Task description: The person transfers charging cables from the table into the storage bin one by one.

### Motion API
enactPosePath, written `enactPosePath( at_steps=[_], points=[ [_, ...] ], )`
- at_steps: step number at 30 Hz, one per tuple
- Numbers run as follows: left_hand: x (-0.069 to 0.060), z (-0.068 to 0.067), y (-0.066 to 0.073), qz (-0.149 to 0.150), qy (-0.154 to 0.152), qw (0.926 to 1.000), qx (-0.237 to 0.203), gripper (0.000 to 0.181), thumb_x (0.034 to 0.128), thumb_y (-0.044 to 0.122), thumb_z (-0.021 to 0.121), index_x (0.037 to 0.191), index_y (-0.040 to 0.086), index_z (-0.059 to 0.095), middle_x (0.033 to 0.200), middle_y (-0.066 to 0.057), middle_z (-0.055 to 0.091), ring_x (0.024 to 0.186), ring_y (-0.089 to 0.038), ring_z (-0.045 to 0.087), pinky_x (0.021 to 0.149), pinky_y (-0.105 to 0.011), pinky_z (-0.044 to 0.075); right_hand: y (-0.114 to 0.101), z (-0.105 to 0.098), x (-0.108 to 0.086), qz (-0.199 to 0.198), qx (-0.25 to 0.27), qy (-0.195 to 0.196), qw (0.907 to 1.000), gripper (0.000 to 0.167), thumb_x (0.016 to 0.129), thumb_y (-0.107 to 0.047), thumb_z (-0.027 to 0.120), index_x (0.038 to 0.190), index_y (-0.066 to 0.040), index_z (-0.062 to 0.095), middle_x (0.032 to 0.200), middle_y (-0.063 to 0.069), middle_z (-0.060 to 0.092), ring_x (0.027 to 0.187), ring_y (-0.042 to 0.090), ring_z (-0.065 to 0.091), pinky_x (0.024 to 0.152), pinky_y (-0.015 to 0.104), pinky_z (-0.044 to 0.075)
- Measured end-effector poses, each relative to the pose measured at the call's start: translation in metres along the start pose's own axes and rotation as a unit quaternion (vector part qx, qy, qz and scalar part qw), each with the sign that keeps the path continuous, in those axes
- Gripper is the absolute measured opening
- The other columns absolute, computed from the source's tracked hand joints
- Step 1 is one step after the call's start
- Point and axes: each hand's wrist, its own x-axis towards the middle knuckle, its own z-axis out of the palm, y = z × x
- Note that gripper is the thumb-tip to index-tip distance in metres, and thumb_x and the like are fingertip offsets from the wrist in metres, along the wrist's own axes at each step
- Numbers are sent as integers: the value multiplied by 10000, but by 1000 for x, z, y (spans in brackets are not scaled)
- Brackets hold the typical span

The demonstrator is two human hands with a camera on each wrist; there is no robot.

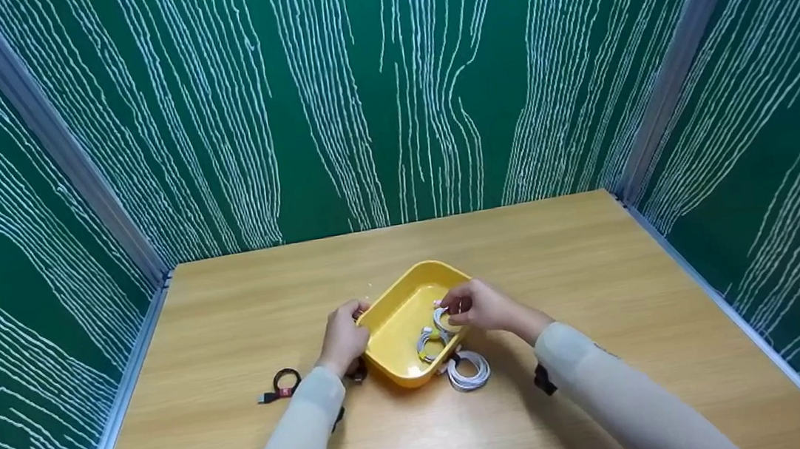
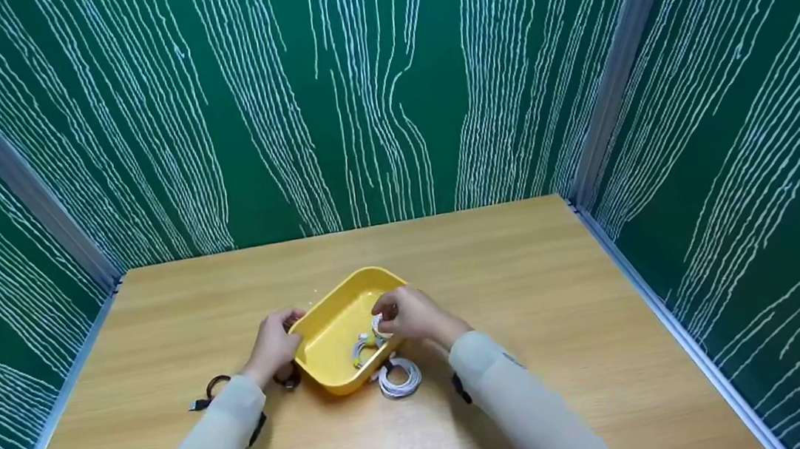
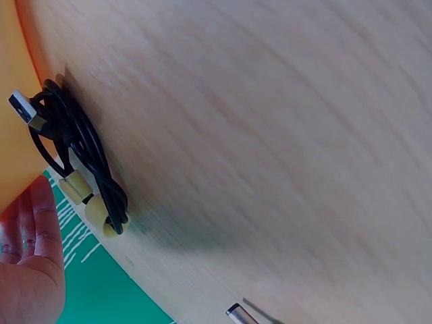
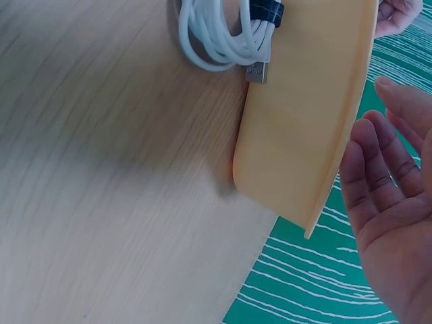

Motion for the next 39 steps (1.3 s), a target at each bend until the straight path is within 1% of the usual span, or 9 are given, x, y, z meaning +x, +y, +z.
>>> enactPosePath(
  at_steps=[8, 14, 17, 21, 27, 29, 33, 37, 39],
  points=[
    [-1, -1, -2, -99, -29, 9999, -33, 412, 845, -178, 534, 1127, 28, 753, 1001, -132, 693, 904, -209, 650, 778, -311, 585, 0, -8, -11, 147, -107, 51, 9998, 243, 932, -33, 806, 1171, 12, 799, 957, 79, 776, 806, 148, 607, 700, 227, 509],
    [0, -1, -5, -27, -44, 10000, -56, 427, 832, -188, 524, 1134, 16, 747, 1011, -146, 689, 916, -227, 656, 780, -333, 592, 5, -10, -21, 170, -74, 109, 9998, 193, 913, -37, 826, 1105, -20, 812, 932, 63, 775, 803, 127, 639, 718, 221, 548],
    [0, 0, -7, 83, 33, 9999, 135, 431, 813, -179, 526, 1128, 12, 749, 997, -141, 709, 910, -225, 654, 809, -341, 579, 10, -10, -25, 59, -112, 104, 9999, 160, 916, -44, 830, 1067, 0, 800, 913, 70, 770, 798, 117, 643, 724, 219, 556],
    [1, 1, -7, 223, 96, 9993, 300, 432, 784, -175, 524, 1115, -2, 742, 978, -141, 717, 901, -228, 651, 826, -353, 571, 15, -11, -31, 51, -98, 41, 9999, 164, 913, -63, 841, 1050, 10, 790, 894, 56, 757, 794, 122, 631, 719, 222, 546],
    [0, 0, -3, 36, -12, 9999, 111, 416, 825, -173, 526, 1131, 16, 735, 1010, -130, 698, 926, -229, 655, 817, -348, 583, 20, -11, -38, 163, -171, -58, 9997, 136, 895, -117, 879, 1014, -112, 813, 876, -10, 745, 787, 133, 621, 695, 227, 533],
    [0, 0, -3, 30, -10, 9999, 96, 415, 830, -175, 529, 1132, 15, 740, 1009, -130, 698, 927, -230, 654, 825, -357, 585, 22, -9, -40, 199, -208, -96, 9995, 137, 889, -128, 887, 1008, -129, 818, 868, -25, 738, 786, 135, 617, 690, 228, 526],
    [0, 0, -3, 19, -16, 9999, 97, 419, 833, -173, 535, 1148, 10, 742, 1017, -134, 701, 938, -234, 654, 845, -365, 590, 27, -5, -44, 168, -309, -131, 9993, 156, 879, -149, 897, 1007, -94, 826, 852, -27, 738, 765, 112, 611, 676, 223, 519],
    [1, 0, -3, 30, -8, 9999, 114, 415, 831, -178, 541, 1141, 10, 741, 1009, -140, 703, 929, -234, 655, 824, -349, 588, 32, -2, -46, 54, -403, -189, 9990, 204, 875, -167, 902, 1021, -46, 829, 838, -15, 742, 736, 69, 600, 660, 213, 513],
    [2, 0, -2, 42, -13, 10000, 85, 414, 832, -182, 542, 1142, 5, 741, 1007, -142, 703, 923, -233, 658, 810, -343, 591, 33, 0, -48, 18, -425, -256, 9988, 217, 874, -177, 901, 1026, -43, 825, 839, -19, 736, 737, 65, 596, 660, 217, 512]
  ],
)
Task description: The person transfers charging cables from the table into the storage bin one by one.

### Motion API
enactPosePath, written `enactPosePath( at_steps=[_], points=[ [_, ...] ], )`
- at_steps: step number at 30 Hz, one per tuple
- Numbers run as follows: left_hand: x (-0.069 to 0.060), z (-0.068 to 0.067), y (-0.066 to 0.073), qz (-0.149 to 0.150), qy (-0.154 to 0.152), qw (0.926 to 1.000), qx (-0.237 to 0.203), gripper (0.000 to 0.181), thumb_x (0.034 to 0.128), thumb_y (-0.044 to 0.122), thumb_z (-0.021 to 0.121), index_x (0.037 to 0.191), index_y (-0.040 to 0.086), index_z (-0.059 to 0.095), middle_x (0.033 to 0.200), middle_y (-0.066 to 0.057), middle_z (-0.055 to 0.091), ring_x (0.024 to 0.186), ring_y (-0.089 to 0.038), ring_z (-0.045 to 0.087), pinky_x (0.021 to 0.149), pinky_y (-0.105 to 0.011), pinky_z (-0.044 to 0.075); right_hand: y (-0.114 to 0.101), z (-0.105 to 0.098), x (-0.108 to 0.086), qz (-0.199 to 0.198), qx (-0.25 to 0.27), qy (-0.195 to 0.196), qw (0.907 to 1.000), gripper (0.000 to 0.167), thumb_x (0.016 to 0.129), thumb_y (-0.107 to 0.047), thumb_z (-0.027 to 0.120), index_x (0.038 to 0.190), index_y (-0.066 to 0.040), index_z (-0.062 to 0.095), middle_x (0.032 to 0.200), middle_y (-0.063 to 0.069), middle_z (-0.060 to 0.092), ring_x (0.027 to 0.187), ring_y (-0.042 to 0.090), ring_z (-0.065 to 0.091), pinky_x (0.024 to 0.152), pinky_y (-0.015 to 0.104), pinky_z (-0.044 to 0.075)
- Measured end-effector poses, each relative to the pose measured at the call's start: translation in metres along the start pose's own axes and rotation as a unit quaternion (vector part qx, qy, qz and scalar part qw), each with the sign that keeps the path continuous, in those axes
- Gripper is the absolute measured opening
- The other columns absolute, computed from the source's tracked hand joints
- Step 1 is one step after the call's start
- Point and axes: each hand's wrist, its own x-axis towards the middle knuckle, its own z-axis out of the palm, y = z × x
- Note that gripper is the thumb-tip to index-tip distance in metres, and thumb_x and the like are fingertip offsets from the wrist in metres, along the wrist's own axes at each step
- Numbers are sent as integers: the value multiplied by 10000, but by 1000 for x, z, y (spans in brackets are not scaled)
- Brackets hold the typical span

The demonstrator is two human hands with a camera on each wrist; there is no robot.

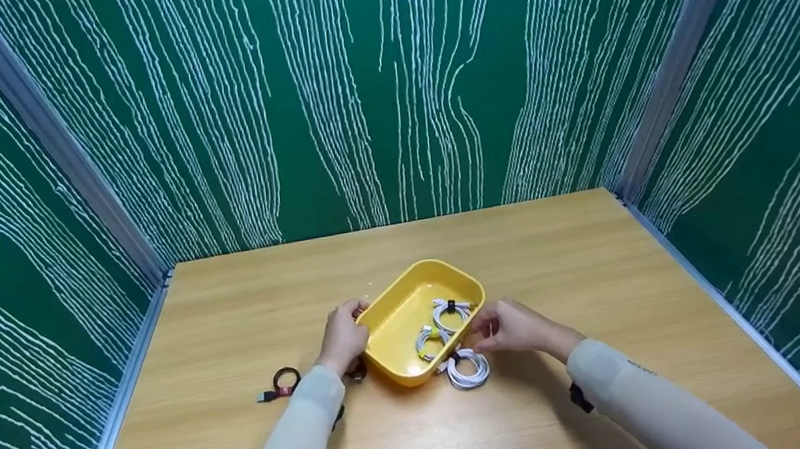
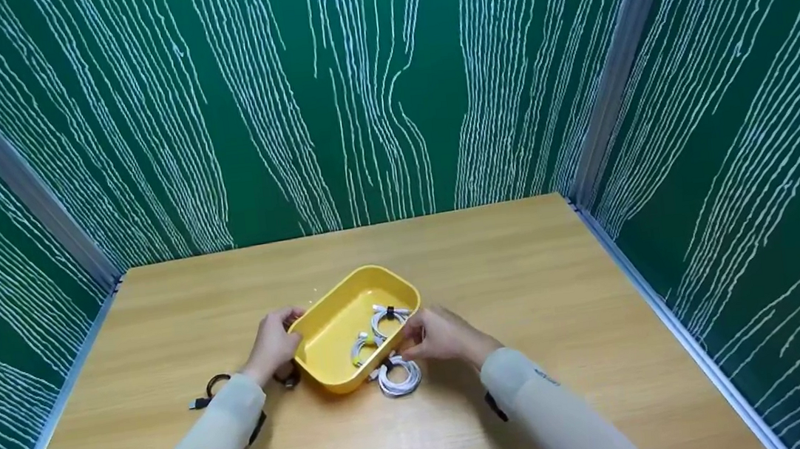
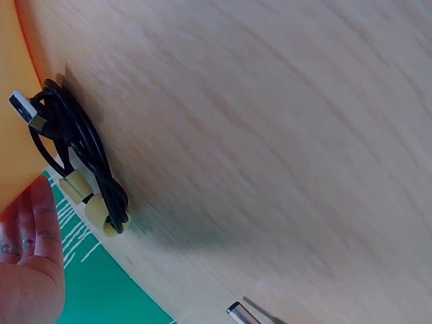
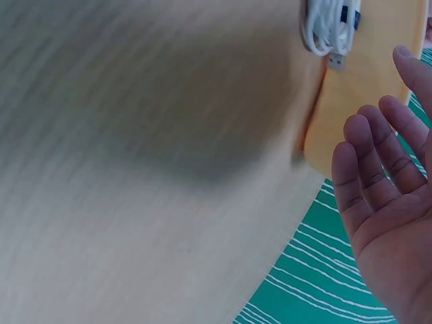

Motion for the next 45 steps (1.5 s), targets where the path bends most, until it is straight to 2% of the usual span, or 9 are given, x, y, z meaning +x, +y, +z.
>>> enactPosePath(
  at_steps=[5, 14, 20, 28, 34, 38, 41, 45],
  points=[
    [2, -1, 1, 17, -21, 10000, -56, 418, 836, -177, 539, 1170, -16, 733, 1017, -151, 696, 927, -244, 666, 805, -354, 604, 2, 7, -3, 56, -92, -164, 9998, 265, 868, -215, 910, 1065, -60, 823, 846, -51, 727, 746, 71, 608, 664, 226, 517],
    [1, 0, -2, 375, 120, 9989, 261, 407, 782, -184, 540, 1112, -49, 737, 972, -165, 738, 914, -263, 679, 853, -404, 586, 3, 20, -8, 85, -79, -227, 9997, 354, 848, -261, 930, 1125, -70, 820, 902, 14, 749, 790, 98, 620, 710, 243, 507],
    [1, 0, -4, 309, 69, 9993, 214, 404, 798, -181, 544, 1123, -41, 738, 979, -163, 730, 906, -248, 659, 850, -401, 582, 6, 30, -8, 129, -45, -237, 9996, 413, 847, -312, 935, 1166, -79, 813, 937, 1, 731, 860, 179, 628, 753, 262, 486],
    [1, -1, -2, 294, 62, 9993, 217, 404, 811, -165, 551, 1149, -45, 738, 999, -167, 730, 935, -264, 663, 883, -426, 585, 8, 38, -7, 89, 45, -259, 9996, 424, 848, -356, 932, 1168, -105, 814, 984, -20, 740, 908, 161, 608, 809, 285, 479],
    [0, -1, -2, 189, 55, 9997, 171, 420, 814, -177, 543, 1160, -41, 739, 1002, -157, 724, 939, -260, 660, 882, -420, 589, 8, 41, -7, 98, -60, -246, 9996, 463, 853, -368, 925, 1217, -108, 804, 1116, -10, 779, 1009, 134, 636, 931, 339, 526],
    [0, -1, -3, 291, 78, 9992, 247, 425, 802, -166, 534, 1157, -47, 735, 987, -166, 726, 928, -268, 665, 869, -413, 584, 6, 41, -8, 55, -91, -224, 9997, 462, 850, -360, 930, 1217, -110, 801, 1140, -3, 782, 1047, 144, 646, 975, 365, 527],
    [0, -1, -3, 389, 102, 9987, 297, 423, 794, -154, 530, 1150, -49, 733, 978, -173, 732, 918, -271, 672, 856, -407, 581, 4, 41, -9, 84, -65, -226, 9997, 445, 834, -350, 942, 1182, -114, 799, 1093, -9, 760, 1011, 142, 622, 933, 332, 507],
    [-1, -2, -2, 373, 86, 9989, 253, 414, 806, -155, 532, 1151, -47, 734, 987, -174, 731, 919, -264, 669, 851, -399, 582, 2, 40, -11, 247, 83, -242, 9994, 430, 808, -311, 962, 1134, -106, 770, 1034, -21, 721, 948, 124, 596, 864, 285, 482]
  ],
)
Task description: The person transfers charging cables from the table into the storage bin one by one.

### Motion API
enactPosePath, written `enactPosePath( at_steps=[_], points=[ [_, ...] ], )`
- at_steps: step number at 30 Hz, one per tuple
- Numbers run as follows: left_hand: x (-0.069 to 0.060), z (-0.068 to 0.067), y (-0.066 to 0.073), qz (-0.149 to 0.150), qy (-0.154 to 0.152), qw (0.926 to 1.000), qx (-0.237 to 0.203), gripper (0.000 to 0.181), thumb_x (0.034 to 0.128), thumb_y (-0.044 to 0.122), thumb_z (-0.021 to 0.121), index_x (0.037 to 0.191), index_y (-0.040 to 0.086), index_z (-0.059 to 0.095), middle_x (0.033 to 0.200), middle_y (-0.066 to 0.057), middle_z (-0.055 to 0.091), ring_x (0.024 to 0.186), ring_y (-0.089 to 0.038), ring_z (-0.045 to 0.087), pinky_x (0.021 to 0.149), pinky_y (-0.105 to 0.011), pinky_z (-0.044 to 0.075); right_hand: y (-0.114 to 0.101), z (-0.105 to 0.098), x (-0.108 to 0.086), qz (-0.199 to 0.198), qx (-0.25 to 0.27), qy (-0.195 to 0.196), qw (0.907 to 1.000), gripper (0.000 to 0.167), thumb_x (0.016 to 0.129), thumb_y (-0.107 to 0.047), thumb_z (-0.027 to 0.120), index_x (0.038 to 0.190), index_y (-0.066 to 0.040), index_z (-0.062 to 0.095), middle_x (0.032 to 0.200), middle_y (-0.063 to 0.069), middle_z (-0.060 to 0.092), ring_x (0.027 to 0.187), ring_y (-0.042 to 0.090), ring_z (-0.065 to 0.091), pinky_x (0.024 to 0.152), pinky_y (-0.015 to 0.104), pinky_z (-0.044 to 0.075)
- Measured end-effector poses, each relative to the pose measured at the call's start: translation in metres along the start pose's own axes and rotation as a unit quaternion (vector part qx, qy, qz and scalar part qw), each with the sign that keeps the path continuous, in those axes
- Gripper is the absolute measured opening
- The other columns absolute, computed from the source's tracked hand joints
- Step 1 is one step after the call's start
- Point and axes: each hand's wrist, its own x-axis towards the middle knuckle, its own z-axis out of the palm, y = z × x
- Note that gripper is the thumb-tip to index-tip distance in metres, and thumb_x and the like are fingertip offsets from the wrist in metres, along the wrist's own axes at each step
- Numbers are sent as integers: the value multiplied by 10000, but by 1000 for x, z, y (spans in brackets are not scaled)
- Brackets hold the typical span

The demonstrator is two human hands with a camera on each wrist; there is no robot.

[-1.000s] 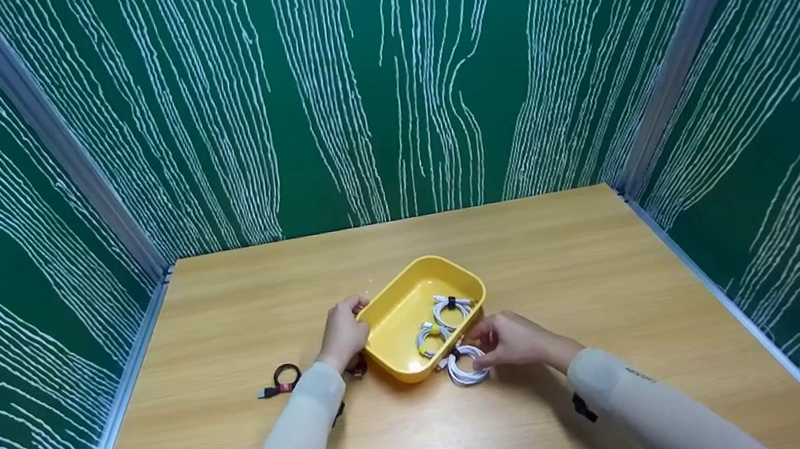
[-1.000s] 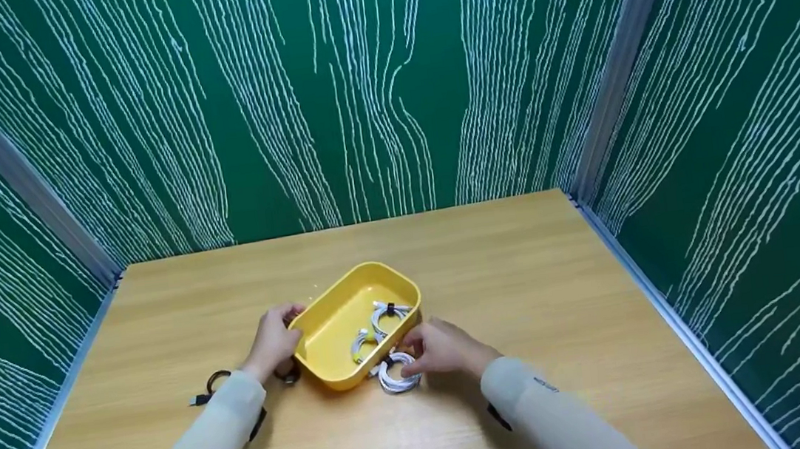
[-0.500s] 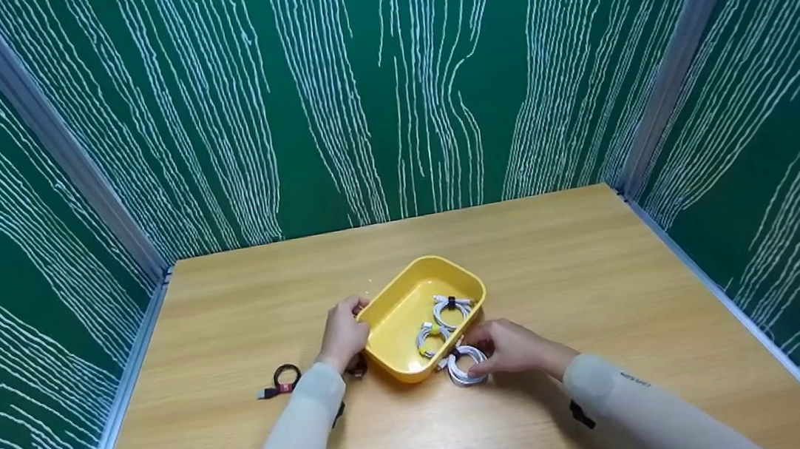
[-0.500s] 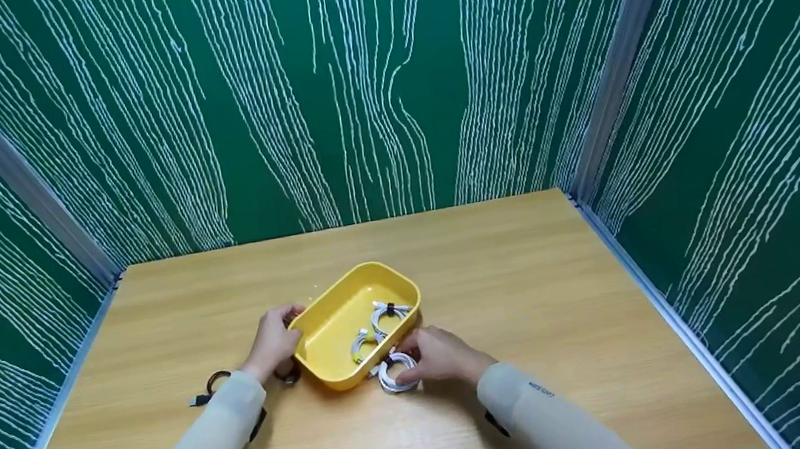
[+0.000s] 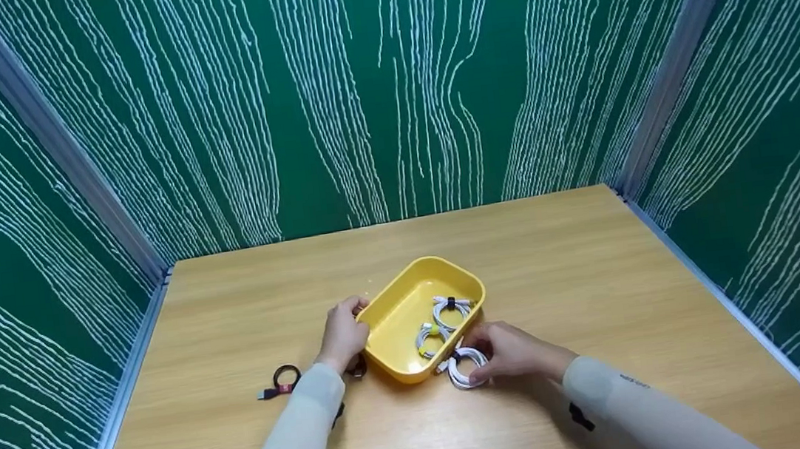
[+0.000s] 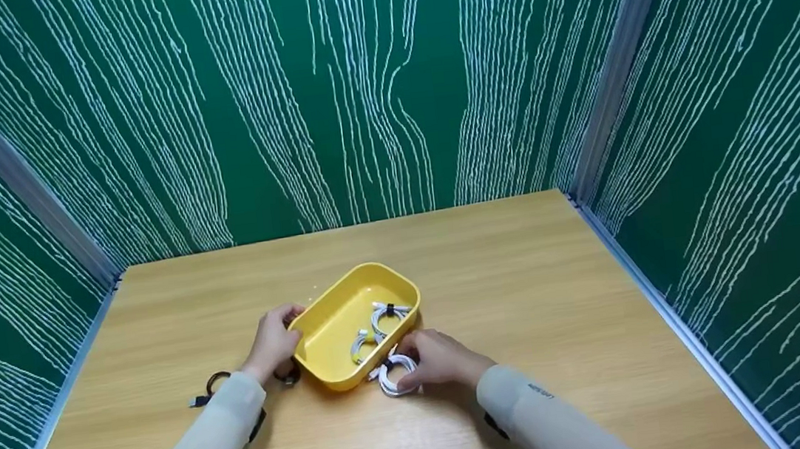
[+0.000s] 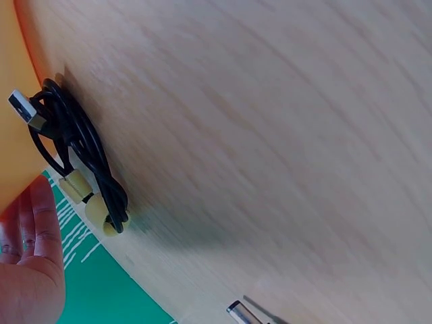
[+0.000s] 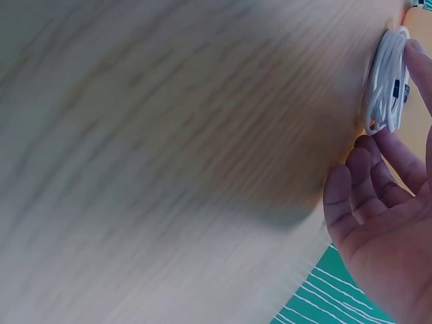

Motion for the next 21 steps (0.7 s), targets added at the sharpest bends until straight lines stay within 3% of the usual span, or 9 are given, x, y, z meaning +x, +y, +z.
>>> enactPosePath(
  at_steps=[9, 15, 21],
  points=[
    [-2, -1, 3, -243, -105, 9996, -94, 407, 851, -141, 547, 1202, -35, 724, 1048, -179, 730, 970, -290, 687, 895, -438, 599, -2, -1, -2, 276, 398, -52, 9988, 355, 831, -166, 940, 1083, -98, 700, 987, -24, 688, 914, 138, 590, 818, 252, 479],
    [-1, -1, 2, -261, -104, 9995, -116, 405, 850, -148, 543, 1194, -35, 723, 1047, -174, 714, 967, -278, 677, 876, -414, 600, -2, -2, -3, 187, 720, 51, 9972, 302, 846, -80, 904, 1069, -47, 703, 972, 39, 711, 902, 163, 606, 795, 245, 498],
    [0, 0, 2, -235, -70, 9997, -78, 411, 842, -156, 542, 1184, -31, 733, 1030, -166, 712, 957, -267, 670, 869, -402, 599, 1, -3, -5, 76, 917, 34, 9958, 215, 886, -36, 850, 1060, -29, 724, 952, 69, 741, 863, 105, 616, 784, 227, 506]
  ],
)
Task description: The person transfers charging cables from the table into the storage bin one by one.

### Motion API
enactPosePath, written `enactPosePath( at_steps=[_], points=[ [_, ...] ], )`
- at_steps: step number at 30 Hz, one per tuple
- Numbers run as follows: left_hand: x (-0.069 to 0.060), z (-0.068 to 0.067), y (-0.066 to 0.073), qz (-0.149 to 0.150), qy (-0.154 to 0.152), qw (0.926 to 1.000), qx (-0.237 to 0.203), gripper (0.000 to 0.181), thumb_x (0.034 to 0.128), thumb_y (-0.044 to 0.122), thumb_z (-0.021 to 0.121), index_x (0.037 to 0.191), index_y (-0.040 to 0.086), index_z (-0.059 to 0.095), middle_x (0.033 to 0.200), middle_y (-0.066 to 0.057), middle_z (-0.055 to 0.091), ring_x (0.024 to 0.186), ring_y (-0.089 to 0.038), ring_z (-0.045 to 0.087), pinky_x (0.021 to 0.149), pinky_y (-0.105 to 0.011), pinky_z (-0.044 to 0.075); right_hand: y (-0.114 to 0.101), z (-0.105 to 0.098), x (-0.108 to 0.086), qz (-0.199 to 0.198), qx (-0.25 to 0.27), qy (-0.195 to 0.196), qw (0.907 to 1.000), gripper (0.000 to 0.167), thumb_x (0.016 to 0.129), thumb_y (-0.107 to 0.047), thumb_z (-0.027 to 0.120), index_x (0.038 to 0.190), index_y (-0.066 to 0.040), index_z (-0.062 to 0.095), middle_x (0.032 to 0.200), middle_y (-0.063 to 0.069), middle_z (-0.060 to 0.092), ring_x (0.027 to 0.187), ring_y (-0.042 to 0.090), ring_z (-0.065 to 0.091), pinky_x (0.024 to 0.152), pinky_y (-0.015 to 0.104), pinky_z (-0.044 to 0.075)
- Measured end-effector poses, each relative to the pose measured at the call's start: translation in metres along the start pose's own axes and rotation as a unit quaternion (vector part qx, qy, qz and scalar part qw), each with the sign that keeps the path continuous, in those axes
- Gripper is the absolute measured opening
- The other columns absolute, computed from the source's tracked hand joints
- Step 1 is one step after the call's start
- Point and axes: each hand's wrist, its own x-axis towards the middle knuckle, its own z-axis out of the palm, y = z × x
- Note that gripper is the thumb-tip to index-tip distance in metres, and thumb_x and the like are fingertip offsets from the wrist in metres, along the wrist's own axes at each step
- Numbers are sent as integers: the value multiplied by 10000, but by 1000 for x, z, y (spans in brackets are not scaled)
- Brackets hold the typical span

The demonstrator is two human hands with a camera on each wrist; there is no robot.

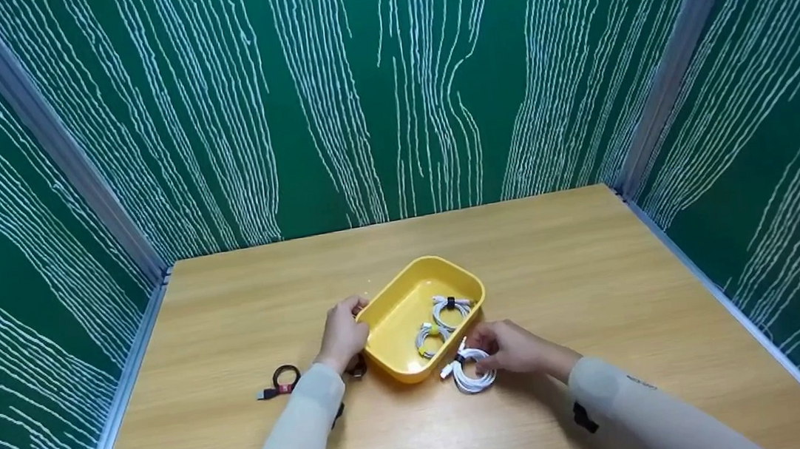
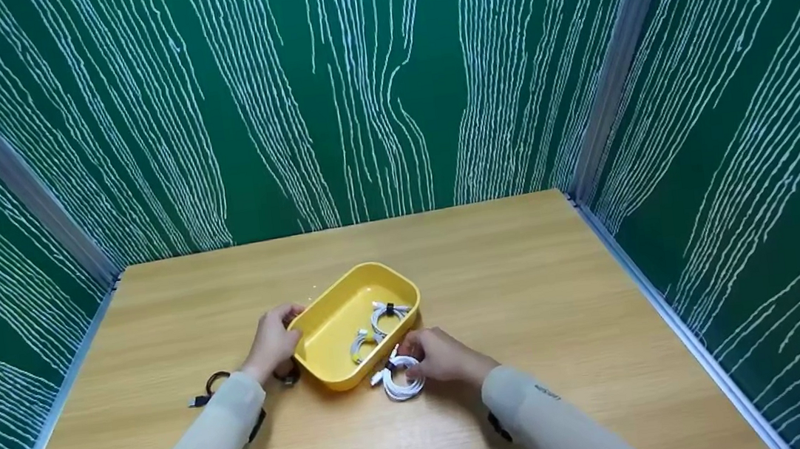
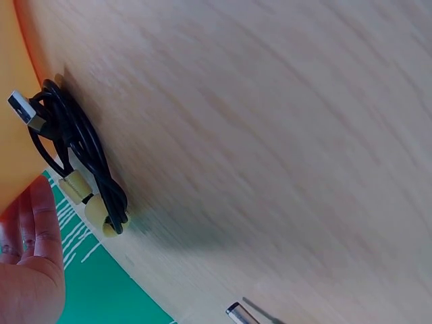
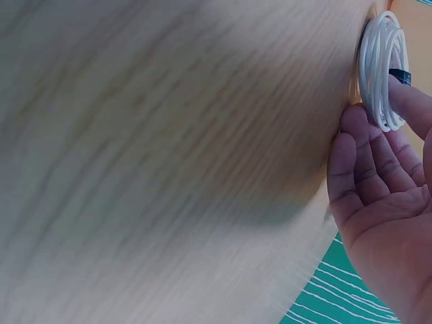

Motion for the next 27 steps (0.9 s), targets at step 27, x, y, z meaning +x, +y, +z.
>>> enactPosePath(
  at_steps=[27],
  points=[
    [1, 1, 0, -144, -24, 9999, -80, 392, 846, -175, 545, 1133, 3, 744, 1014, -136, 712, 941, -249, 664, 851, -384, 595, -30, -29, -2, -574, -206, -176, 9980, 154, 955, -45, 783, 1092, -60, 852, 1027, 82, 839, 891, 97, 720, 813, 239, 573]
  ],
)
